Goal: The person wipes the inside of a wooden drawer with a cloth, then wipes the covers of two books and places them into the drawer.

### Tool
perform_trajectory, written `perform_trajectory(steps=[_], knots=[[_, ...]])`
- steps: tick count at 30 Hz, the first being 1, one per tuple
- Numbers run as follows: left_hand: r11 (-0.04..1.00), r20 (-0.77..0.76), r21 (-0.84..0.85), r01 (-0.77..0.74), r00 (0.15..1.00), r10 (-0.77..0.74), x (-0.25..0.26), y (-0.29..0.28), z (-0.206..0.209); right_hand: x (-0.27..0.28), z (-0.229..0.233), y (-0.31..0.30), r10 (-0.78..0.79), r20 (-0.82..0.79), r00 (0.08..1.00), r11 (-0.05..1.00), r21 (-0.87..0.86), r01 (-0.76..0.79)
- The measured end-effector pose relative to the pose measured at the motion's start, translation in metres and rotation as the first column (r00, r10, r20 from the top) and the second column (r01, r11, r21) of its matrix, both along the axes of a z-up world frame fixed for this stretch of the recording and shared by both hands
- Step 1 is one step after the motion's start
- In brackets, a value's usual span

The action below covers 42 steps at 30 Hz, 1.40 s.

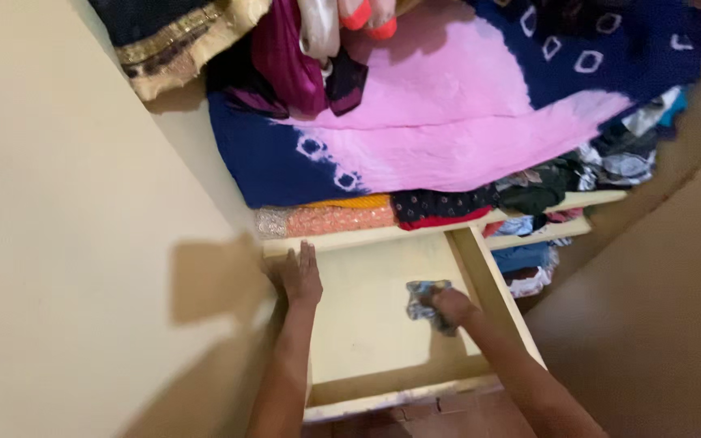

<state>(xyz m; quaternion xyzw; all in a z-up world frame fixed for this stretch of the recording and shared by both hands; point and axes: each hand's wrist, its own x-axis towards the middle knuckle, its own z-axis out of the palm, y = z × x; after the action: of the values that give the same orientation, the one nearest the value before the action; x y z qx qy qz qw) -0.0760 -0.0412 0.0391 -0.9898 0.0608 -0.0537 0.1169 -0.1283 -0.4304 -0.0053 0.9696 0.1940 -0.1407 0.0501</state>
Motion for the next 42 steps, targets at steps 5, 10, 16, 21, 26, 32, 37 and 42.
perform_trajectory(steps=[5,10,16,21,26,32,37,42], knots=[[0.99,-0.098,-0.041,0.138,0.985,-0.142,-0.058,-0.042,0.004,-0.017,0.011,-0.034,-0.079,-0.126,0.989,0.997,0.009,0.08],[0.933,-0.167,-0.309,0.186,0.955,-0.245,-0.088,-0.091,0.001,-0.035,0.004,-0.038,0.171,-0.17,0.971,0.977,0.155,-0.145],[0.947,-0.415,-0.318,0.051,0.89,-0.188,-0.096,-0.115,-0.008,-0.044,-0.008,-0.026,0.006,-0.208,0.978,0.993,0.115,0.019],[0.968,-0.631,-0.244,-0.051,0.767,-0.119,-0.099,-0.11,-0.027,-0.04,-0.013,-0.026,-0.335,-0.04,0.941,0.938,-0.105,0.33],[0.983,-0.656,-0.183,-0.005,0.745,-0.118,-0.092,-0.096,-0.06,-0.034,-0.016,-0.031,0.051,-0.166,0.985,0.99,0.142,-0.027],[0.979,-0.727,-0.18,-0.092,0.683,-0.069,-0.061,-0.095,-0.094,-0.006,-0.018,-0.022,-0.222,-0.111,0.969,0.967,0.098,0.233],[0.98,-0.683,-0.189,-0.061,0.725,-0.087,-0.05,-0.095,-0.106,0.019,-0.025,-0.011,-0.046,-0.104,0.993,0.987,0.151,0.061],[0.967,-0.684,-0.23,-0.105,0.724,-0.084,-0.051,-0.095,-0.11,0.052,-0.03,0.019,-0.337,0.022,0.941,0.9,0.3,0.315]])
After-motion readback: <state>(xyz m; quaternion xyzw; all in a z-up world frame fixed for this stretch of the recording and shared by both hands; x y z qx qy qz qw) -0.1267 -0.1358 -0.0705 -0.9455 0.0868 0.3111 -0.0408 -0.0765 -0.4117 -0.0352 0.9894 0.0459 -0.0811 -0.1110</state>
